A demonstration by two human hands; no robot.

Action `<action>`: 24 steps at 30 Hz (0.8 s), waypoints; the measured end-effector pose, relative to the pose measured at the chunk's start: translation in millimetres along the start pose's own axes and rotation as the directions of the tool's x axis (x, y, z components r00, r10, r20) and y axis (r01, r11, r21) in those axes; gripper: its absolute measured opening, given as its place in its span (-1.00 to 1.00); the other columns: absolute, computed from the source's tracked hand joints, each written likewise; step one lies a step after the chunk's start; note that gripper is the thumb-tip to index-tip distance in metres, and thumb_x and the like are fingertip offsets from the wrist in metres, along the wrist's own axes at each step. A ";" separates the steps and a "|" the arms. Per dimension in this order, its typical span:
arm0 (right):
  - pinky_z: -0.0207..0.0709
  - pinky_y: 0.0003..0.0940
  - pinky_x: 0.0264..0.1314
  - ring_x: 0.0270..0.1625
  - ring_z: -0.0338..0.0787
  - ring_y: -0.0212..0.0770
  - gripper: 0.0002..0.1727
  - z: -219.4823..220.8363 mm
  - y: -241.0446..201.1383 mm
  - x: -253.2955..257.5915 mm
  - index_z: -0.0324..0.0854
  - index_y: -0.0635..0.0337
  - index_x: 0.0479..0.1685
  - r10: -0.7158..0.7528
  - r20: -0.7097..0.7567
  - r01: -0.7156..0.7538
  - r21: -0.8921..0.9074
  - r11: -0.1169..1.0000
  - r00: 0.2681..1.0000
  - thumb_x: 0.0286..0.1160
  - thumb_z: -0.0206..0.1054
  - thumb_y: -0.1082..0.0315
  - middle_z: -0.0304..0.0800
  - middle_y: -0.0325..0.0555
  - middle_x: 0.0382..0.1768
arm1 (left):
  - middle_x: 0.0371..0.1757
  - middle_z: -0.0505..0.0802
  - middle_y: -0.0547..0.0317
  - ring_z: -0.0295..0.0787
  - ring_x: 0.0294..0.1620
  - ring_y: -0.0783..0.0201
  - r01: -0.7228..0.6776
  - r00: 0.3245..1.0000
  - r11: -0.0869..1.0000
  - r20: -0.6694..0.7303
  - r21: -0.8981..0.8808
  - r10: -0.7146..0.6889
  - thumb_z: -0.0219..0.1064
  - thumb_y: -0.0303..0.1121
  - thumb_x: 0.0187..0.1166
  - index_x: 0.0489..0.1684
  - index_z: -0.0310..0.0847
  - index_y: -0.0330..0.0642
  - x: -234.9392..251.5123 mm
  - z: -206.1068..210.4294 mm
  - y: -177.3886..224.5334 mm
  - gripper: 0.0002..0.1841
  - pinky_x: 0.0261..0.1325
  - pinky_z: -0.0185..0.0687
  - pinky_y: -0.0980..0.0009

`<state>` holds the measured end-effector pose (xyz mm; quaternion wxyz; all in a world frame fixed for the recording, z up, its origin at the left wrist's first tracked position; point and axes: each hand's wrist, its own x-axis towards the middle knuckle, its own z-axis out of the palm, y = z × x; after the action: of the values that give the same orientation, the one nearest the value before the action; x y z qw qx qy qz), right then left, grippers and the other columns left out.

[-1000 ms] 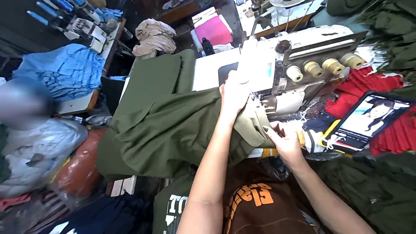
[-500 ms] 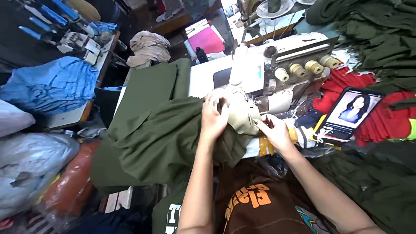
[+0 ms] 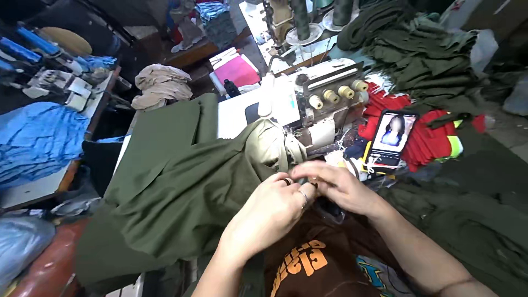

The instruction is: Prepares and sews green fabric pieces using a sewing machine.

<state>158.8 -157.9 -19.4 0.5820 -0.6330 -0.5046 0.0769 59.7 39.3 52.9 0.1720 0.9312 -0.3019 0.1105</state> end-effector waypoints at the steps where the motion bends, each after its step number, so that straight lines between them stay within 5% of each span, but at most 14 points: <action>1: 0.62 -0.44 0.44 0.32 0.75 -0.41 -0.63 -0.2 -2.2 1.3 0.64 0.32 0.37 -0.039 0.047 0.035 0.084 0.996 0.998 0.83 0.11 0.29 0.79 -0.07 0.26 | -0.39 0.85 0.23 0.82 -0.28 0.29 -0.021 1.000 0.999 -0.010 -0.048 0.021 0.22 -0.28 0.74 -0.14 0.68 -0.11 -1.0 -6.1 -0.2 -0.84 0.23 0.68 0.17; 3: 0.62 -0.60 0.20 0.10 0.72 -0.54 -0.62 1.5 2.0 2.7 0.58 0.36 0.34 -0.048 0.030 0.042 0.186 0.982 0.998 0.75 0.24 0.26 0.78 -0.11 0.11 | -0.30 0.83 0.23 0.78 -0.19 0.34 -0.024 1.000 0.987 -0.009 -0.156 0.023 0.26 -0.16 0.75 -0.13 0.65 -0.10 -5.2 -18.3 -14.3 -0.79 0.23 0.62 0.24; 5: 0.65 -0.61 0.11 0.04 0.71 -0.57 -0.54 3.0 6.4 3.1 0.54 0.27 0.36 -0.047 -0.035 0.052 0.161 0.986 0.998 0.56 0.46 0.26 0.75 -0.13 0.19 | -0.23 0.78 0.17 0.71 -0.14 0.28 0.011 1.000 0.989 0.025 -0.147 -0.007 0.36 -0.06 0.66 -0.13 0.66 -0.09 -8.7 -20.8 -32.7 -0.73 0.06 0.58 0.27; 8: 0.72 -0.34 -0.07 -0.11 0.78 -0.28 -0.61 4.4 6.6 6.2 0.67 0.10 0.20 -0.063 -0.095 0.035 -0.275 0.961 0.993 0.45 0.55 0.21 0.76 -0.05 -0.03 | -0.10 0.72 0.00 0.72 -0.22 0.04 0.097 0.992 0.989 0.065 0.114 -0.105 0.43 -0.21 0.54 -0.03 0.69 -0.07 -8.4 -5.8 -46.9 -0.79 -0.20 0.63 0.06; 11: 0.73 -0.17 -0.34 -0.34 0.78 -0.12 -0.75 2.3 12.0 6.5 0.76 0.05 0.08 -0.035 -0.135 -0.038 -0.503 0.863 0.990 0.43 0.47 0.33 0.73 0.00 -0.17 | -0.01 0.84 0.06 0.81 -0.09 0.10 0.109 0.992 0.976 -0.083 0.187 -0.095 0.38 -0.29 0.59 -0.14 0.80 -0.07 -6.8 3.2 -51.8 -0.88 0.04 0.67 0.04; 15: 0.66 -0.52 -0.17 -0.16 0.73 -0.41 -0.82 -3.3 8.2 -5.6 0.80 0.10 0.00 -0.091 -0.175 0.034 -0.308 0.951 0.980 0.60 0.32 0.31 0.78 -0.10 -0.01 | -0.07 0.92 0.21 0.75 0.35 0.21 -0.044 0.969 0.994 -0.248 -0.098 0.018 0.46 -0.21 0.59 -0.36 0.82 -0.13 -10.5 -12.4 -39.4 -0.80 0.76 0.18 -0.09; 18: 0.70 -0.47 0.26 0.23 0.79 -0.31 -0.81 -3.9 -8.5 -14.2 0.76 0.26 -0.05 -0.211 -0.057 0.206 -0.079 0.975 0.976 0.68 0.26 0.36 0.83 0.03 0.18 | -0.12 0.92 0.12 0.81 0.23 0.22 -0.163 0.969 0.934 -0.229 -0.319 0.090 0.46 -0.29 0.61 -0.34 0.79 -0.20 -18.9 -23.8 -11.6 -0.82 0.75 0.24 -0.07; 20: 0.69 -0.36 0.38 0.30 0.80 -0.23 -0.83 3.1 -15.0 -20.5 0.74 0.30 -0.06 -0.253 -0.007 0.253 0.008 0.967 0.967 0.68 0.27 0.41 0.85 0.05 0.13 | -0.16 0.89 0.08 0.82 0.14 0.23 -0.192 0.972 0.912 -0.199 -0.363 0.126 0.43 -0.31 0.64 -0.35 0.74 -0.21 -28.5 -25.9 8.5 -0.81 0.66 0.37 0.05; 24: 0.69 -0.54 0.09 0.05 0.80 -0.39 -0.70 21.4 -21.1 -36.6 0.68 0.18 0.29 -0.170 0.042 0.172 -0.046 0.984 0.985 0.68 0.32 0.33 0.83 -0.05 0.08 | -0.21 0.81 0.10 0.75 0.12 0.17 -0.217 0.975 0.925 -0.123 -0.313 0.187 0.26 -0.40 0.71 -0.30 0.65 -0.14 -45.6 -15.8 33.7 -0.86 0.56 0.43 0.15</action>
<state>115.1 -174.4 -26.8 0.5611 -0.6000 -0.5697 0.0262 1.6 43.7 61.8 0.3240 0.8482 -0.4020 0.1187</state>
